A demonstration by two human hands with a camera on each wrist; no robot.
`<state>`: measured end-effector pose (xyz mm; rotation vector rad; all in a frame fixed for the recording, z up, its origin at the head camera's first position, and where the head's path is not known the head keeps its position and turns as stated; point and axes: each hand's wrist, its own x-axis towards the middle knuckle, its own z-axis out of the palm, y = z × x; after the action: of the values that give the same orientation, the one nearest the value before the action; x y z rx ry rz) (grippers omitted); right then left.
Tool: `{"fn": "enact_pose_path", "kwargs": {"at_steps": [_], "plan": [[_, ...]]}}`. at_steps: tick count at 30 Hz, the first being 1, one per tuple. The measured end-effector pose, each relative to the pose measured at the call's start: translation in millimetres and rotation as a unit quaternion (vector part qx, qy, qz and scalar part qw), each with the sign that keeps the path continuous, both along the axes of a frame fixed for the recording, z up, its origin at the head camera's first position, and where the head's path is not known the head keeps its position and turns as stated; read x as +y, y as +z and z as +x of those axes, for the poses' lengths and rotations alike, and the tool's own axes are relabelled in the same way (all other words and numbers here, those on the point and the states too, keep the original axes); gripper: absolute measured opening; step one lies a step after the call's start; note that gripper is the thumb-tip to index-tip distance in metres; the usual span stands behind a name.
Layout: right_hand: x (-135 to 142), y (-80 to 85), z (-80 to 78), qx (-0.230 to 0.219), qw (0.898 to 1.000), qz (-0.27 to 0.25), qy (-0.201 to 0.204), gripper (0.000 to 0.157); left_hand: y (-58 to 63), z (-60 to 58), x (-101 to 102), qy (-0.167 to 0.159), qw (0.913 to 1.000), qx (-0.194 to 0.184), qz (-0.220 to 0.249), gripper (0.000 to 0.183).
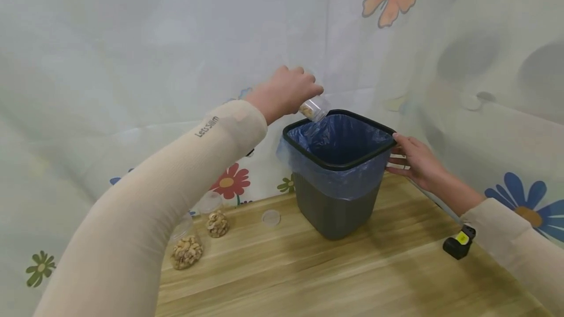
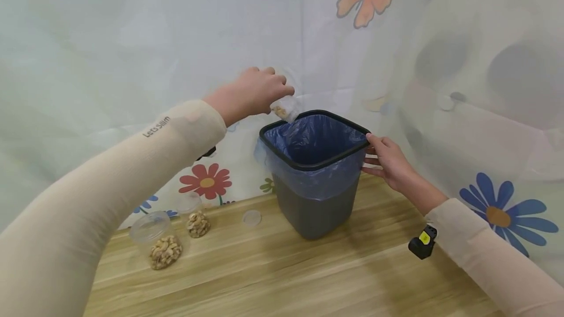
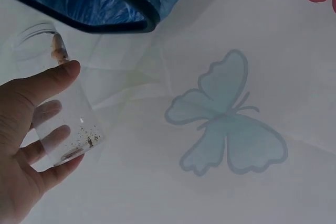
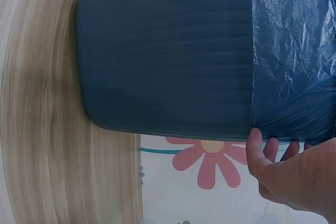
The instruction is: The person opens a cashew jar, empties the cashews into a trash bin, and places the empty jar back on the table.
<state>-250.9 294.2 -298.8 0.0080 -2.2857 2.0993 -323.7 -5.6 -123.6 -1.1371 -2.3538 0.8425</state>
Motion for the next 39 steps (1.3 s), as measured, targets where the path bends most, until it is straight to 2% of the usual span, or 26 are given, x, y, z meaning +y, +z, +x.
{"fn": "enact_pose_path", "kwargs": {"at_steps": [3, 6, 9, 11, 14, 16, 19, 21, 24, 28, 32, 35, 39], "plan": [[-1, 0.3, -1.4, 0.001, 1.000, -0.001, -0.003, 0.041, -15.5, 0.2, 6, -0.019, 0.9973, 0.044, -0.057, 0.048], [-2, 0.7, -2.7, 0.003, 1.000, 0.002, -0.003, 0.040, -31.3, -0.7, 12, -0.042, 0.9899, 0.073, -0.114, 0.045], [-4, 0.6, -3.9, 0.003, 1.000, 0.001, -0.002, 0.041, -41.2, -0.8, 16, -0.053, 0.9850, 0.086, -0.140, 0.048], [-5, -0.3, -4.5, 0.002, 1.000, -0.002, 0.001, 0.042, -43.3, -0.5, 16, -0.052, 0.9847, 0.086, -0.143, 0.048], [-7, -1.6, -4.7, 0.001, 1.000, -0.005, 0.001, 0.042, -39.8, 1.2, 15, -0.041, 0.9888, 0.074, -0.123, 0.048], [-8, -1.8, -5.1, -0.001, 1.000, -0.005, -0.001, 0.042, -34.8, 2.2, 12, -0.024, 0.9946, 0.048, -0.089, 0.048], [-7, -0.8, -6.8, -0.003, 1.000, -0.005, -0.008, 0.041, -26.7, 3.4, 6, 0.022, 0.9993, -0.030, 0.001, 0.050], [-6, 0.7, -7.7, -0.004, 1.000, -0.006, -0.013, 0.041, -23.8, 3.4, 2, 0.054, 0.9925, -0.088, 0.066, 0.055], [-4, 3.0, -8.1, -0.005, 1.000, -0.011, -0.017, 0.040, -26.3, -1.9, -5, 0.078, 0.9725, -0.153, 0.157, 0.067], [-5, 4.8, -7.8, -0.003, 1.000, -0.009, -0.017, 0.040, -35.4, -12.0, -20, 0.074, 0.9412, -0.204, 0.258, 0.071], [-6, 4.5, -7.0, 0.000, 1.000, -0.001, -0.015, 0.039, -41.7, -15.5, -38, 0.072, 0.8964, -0.260, 0.352, 0.071], [-6, 3.6, -5.9, -0.001, 1.000, -0.002, -0.015, 0.038, -47.2, -17.8, -48, 0.073, 0.8584, -0.296, 0.413, 0.070], [-4, 2.9, -4.2, -0.003, 1.000, -0.008, -0.021, 0.038, -54.9, -18.7, -60, 0.069, 0.8111, -0.340, 0.471, 0.067]]}}
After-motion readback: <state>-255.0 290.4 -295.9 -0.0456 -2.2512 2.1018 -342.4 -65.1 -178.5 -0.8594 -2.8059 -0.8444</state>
